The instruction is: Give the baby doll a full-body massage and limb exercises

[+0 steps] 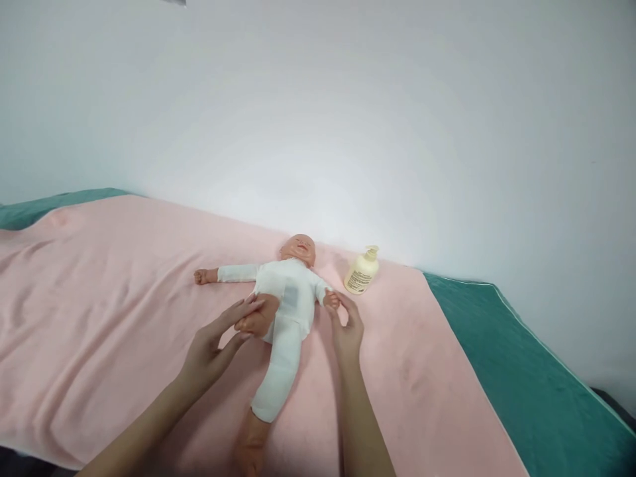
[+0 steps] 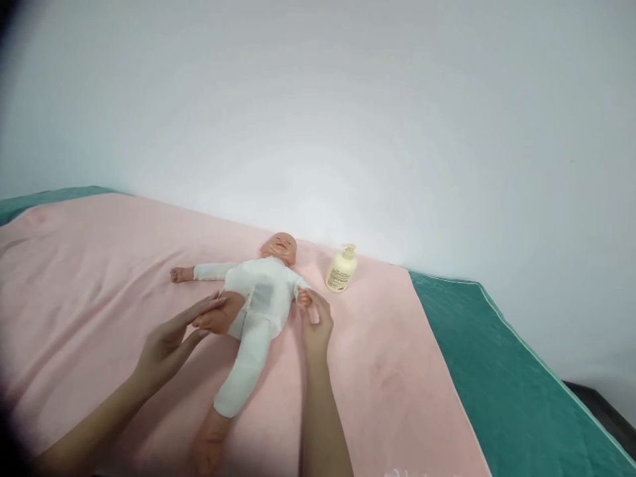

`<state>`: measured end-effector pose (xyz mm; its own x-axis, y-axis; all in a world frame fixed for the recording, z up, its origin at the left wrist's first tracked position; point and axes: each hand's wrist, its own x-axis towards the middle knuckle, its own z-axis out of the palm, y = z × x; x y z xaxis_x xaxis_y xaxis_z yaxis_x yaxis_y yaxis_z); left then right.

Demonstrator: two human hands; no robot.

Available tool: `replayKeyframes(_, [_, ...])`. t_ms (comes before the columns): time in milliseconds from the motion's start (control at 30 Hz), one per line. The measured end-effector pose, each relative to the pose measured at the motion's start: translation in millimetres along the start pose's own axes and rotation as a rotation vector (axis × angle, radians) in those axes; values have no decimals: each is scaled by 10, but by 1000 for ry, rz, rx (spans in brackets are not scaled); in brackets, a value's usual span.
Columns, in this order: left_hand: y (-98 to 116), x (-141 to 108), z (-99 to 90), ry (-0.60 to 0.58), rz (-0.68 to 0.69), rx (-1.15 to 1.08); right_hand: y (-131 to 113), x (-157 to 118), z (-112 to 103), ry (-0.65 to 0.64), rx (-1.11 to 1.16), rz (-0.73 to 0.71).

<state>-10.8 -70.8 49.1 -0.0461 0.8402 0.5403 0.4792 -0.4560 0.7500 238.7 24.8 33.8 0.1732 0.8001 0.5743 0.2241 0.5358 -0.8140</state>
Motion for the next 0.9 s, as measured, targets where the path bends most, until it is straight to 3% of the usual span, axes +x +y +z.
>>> replayKeyframes(167, [40, -405, -231, -97, 318, 192, 240, 153, -260, 323, 266, 379])
replayKeyframes(267, [88, -649, -346, -145, 378, 232, 460, 173, -381, 423, 365, 513])
replayKeyframes(500, [-86, -1077, -466, -324, 496, 420, 644, 162, -398, 495, 438, 587])
replayKeyframes(767, [-422, -1348, -294, -243, 533, 448, 605, 138, -407, 450, 443, 584])
replayKeyframes(900, [-467, -1382, -236, -214, 451, 388, 561, 132, -410, 431, 394, 609])
